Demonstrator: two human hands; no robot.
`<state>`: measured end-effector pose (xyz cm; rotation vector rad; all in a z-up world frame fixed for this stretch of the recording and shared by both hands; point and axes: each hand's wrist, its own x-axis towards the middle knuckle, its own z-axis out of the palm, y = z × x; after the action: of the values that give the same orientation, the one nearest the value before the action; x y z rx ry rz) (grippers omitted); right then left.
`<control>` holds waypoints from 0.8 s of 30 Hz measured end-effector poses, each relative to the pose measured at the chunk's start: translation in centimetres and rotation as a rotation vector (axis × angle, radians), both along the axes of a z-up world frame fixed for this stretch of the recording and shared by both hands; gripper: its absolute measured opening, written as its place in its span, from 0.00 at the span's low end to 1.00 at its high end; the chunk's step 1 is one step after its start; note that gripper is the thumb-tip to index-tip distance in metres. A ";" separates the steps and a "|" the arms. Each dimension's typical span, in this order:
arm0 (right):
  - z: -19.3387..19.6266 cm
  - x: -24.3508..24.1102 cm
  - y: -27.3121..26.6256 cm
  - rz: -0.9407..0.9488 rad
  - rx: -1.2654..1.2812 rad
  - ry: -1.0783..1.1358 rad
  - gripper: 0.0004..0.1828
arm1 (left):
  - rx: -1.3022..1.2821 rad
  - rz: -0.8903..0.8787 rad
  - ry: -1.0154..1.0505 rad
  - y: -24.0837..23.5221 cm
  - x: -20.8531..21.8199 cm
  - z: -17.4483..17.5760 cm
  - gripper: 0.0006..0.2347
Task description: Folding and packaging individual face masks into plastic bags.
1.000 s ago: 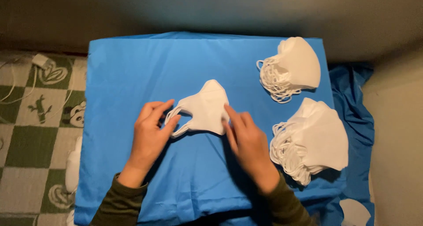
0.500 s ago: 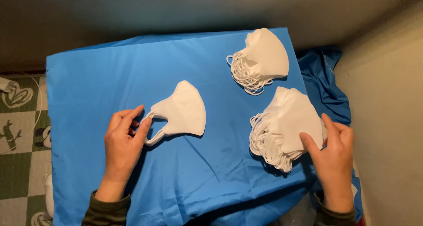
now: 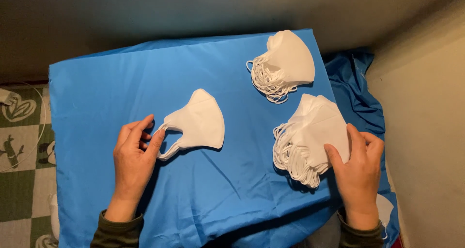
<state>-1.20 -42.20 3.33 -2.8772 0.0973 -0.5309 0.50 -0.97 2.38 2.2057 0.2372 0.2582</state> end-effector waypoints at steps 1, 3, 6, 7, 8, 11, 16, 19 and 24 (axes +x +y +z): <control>0.1 0.0 0.2 0.001 0.000 0.000 0.35 | 0.000 0.001 0.000 0.0 0.0 -0.1 0.18; 0.3 0.0 0.6 0.006 0.003 -0.007 0.32 | -0.005 -0.002 -0.007 0.1 0.0 -0.3 0.18; 0.3 -0.3 0.7 0.002 -0.021 -0.027 0.31 | -0.014 -0.001 -0.001 0.1 0.0 -0.1 0.19; 0.3 -0.4 0.6 0.004 -0.021 -0.027 0.31 | -0.014 0.000 0.000 0.1 0.0 -0.1 0.19; 0.3 -0.4 0.6 -0.012 0.012 -0.022 0.30 | -0.017 0.001 -0.012 0.1 0.0 -0.2 0.20; 1.2 -0.8 0.9 -0.016 0.078 -0.041 0.27 | -0.024 0.000 -0.040 0.0 0.0 -0.3 0.22; 5.1 -2.3 2.3 0.047 0.328 -0.040 0.13 | 0.084 -0.052 -0.189 -0.1 -0.1 -0.6 0.22; 7.1 -2.7 4.7 0.045 0.494 0.106 0.12 | 0.074 -0.147 -0.226 0.0 -0.6 0.3 0.22; 5.4 -1.4 11.3 0.130 0.985 0.167 0.18 | -0.257 -0.621 -0.190 0.0 -1.3 1.9 0.41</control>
<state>-2.62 -30.91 8.72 -1.9348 0.1446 -0.1358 -0.79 -0.99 4.25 1.8772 -0.4895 0.0821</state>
